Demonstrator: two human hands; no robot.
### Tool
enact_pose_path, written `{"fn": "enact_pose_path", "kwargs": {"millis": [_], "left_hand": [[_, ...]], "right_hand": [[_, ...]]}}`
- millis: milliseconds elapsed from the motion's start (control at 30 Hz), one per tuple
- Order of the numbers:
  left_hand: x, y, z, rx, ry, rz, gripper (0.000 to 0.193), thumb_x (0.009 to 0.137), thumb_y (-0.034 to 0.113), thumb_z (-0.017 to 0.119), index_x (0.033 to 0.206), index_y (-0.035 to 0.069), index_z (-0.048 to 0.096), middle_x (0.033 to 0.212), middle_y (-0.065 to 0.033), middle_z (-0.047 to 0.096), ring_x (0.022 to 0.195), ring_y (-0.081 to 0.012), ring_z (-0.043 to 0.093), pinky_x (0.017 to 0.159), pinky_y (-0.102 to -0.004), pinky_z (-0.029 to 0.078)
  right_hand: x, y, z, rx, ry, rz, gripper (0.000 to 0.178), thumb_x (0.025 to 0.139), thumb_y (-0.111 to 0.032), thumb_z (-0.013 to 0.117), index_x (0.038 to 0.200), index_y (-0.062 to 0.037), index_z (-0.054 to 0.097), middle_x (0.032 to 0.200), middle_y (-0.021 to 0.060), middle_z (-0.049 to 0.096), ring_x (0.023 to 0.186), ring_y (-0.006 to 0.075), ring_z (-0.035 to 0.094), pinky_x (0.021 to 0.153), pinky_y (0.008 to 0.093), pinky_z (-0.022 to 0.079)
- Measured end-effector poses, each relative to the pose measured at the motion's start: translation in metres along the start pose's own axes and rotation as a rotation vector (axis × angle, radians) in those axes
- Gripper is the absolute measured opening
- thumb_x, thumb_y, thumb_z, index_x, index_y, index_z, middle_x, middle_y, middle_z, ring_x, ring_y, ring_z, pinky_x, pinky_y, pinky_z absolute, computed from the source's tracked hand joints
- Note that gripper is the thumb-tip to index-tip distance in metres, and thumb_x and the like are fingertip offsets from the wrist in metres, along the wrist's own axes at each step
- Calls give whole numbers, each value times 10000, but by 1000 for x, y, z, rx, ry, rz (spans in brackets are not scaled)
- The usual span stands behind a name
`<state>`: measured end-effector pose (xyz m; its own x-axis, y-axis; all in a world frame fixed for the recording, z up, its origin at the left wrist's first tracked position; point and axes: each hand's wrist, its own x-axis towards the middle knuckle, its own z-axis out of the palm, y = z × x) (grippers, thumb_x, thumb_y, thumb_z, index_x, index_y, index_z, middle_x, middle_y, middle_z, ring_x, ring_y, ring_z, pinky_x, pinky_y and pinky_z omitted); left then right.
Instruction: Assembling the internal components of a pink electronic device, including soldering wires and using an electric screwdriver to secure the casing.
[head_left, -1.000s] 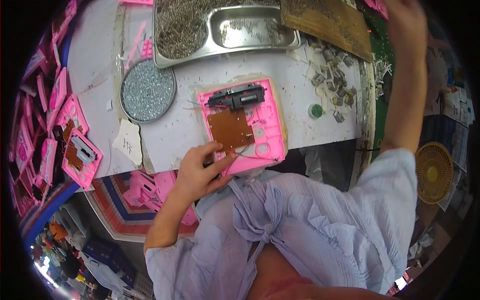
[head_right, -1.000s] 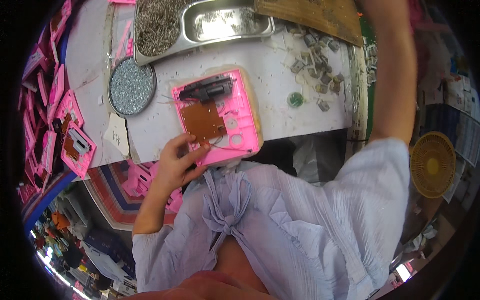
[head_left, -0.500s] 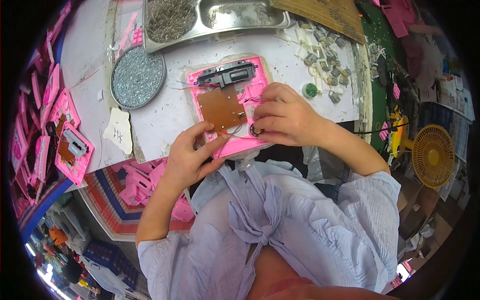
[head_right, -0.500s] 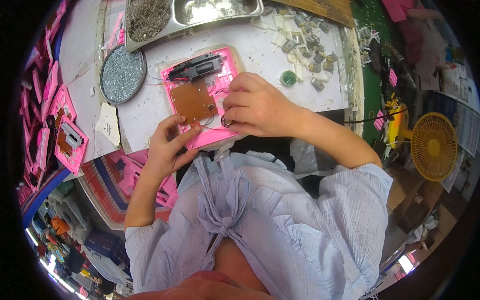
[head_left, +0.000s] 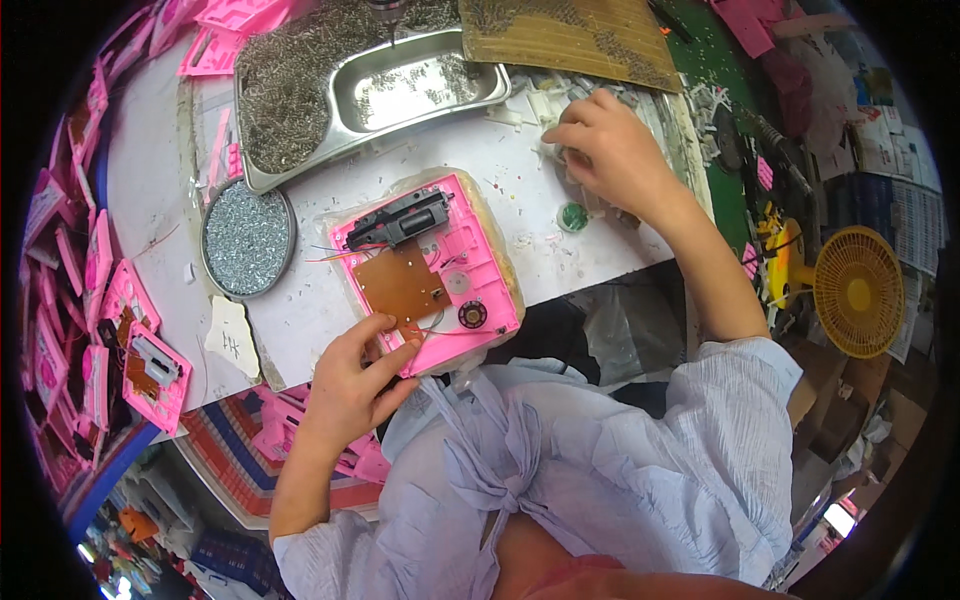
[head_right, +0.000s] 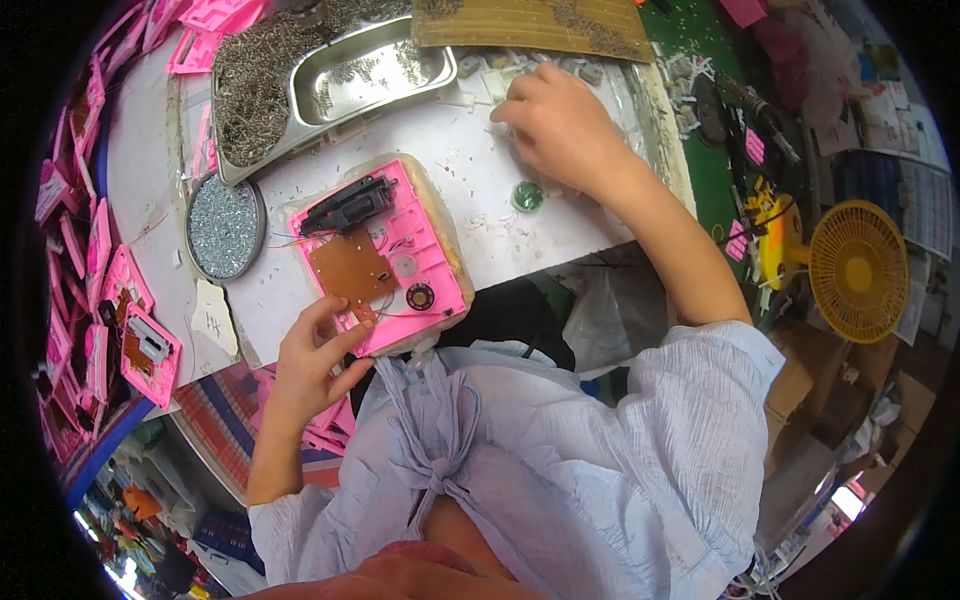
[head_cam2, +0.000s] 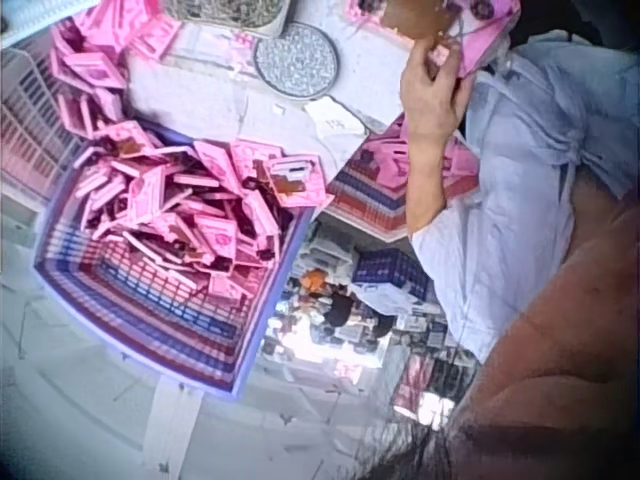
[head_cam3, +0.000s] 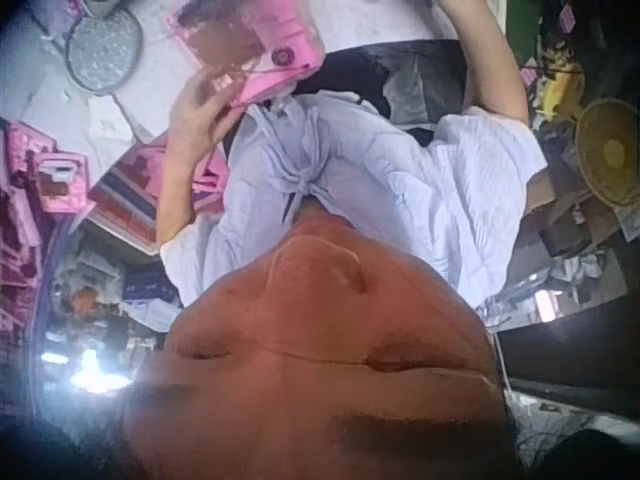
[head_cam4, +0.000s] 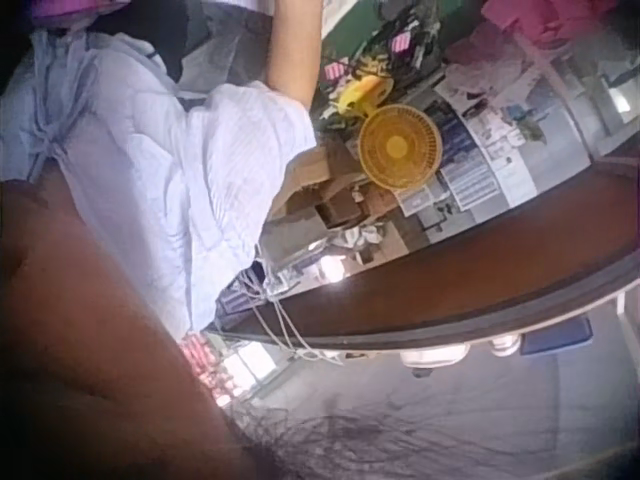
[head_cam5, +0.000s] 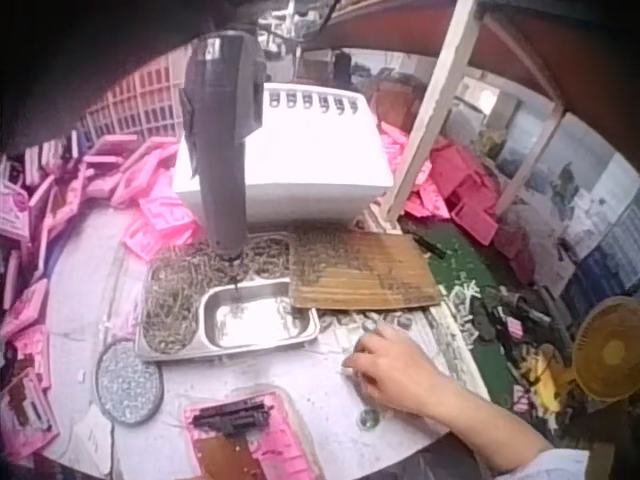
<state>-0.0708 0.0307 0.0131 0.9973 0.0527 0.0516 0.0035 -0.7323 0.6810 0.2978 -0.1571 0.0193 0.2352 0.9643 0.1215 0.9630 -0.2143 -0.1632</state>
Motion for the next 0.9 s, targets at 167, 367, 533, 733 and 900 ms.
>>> {"fn": "enact_pose_path", "kwargs": {"millis": [167, 367, 533, 733, 900], "left_hand": [[54, 1, -55, -92, -84, 70, 417, 766, 169, 827, 1157, 84, 710, 1168, -137, 646, 894, -288, 667, 773, -396, 554], [186, -49, -73, 315, 167, 33, 116, 898, 153, 715, 965, 58, 707, 921, -101, 646, 873, -294, 677, 733, -392, 523], [257, -81, -51, 485, 45, 150, 111, 895, 183, 717, 943, 84, 698, 954, -86, 656, 900, -327, 670, 759, -432, 543], [264, -79, -48, 367, 108, 155, 128, 876, 162, 724, 962, 70, 703, 937, -89, 673, 843, -296, 685, 737, -411, 554], [234, -56, -62, -99, 187, -104, 121, 911, 100, 714, 996, 18, 690, 850, -39, 697, 735, -81, 619, 642, -256, 482]], "right_hand": [[8, -9, 21, -233, -63, 59, 113, 749, -120, 699, 859, -101, 714, 960, 56, 660, 1010, 276, 583, 849, 412, 485], [18, -5, 15, 10, 259, -99, 197, 754, -134, 724, 925, -60, 660, 956, 94, 665, 1024, 300, 599, 891, 426, 490], [-12, -1, -5, 285, 369, 2, 293, 810, -153, 734, 1069, -37, 659, 1078, 129, 692, 1031, 342, 622, 902, 425, 509], [-20, 2, -9, 1231, 202, 434, 355, 904, -246, 658, 1157, -8, 582, 1075, 54, 602, 970, 147, 604, 833, 323, 497], [59, -23, -15, 1010, 67, 274, 340, 959, -267, 574, 1161, 6, 589, 1030, 133, 632, 925, 255, 637, 842, 375, 504]]}}
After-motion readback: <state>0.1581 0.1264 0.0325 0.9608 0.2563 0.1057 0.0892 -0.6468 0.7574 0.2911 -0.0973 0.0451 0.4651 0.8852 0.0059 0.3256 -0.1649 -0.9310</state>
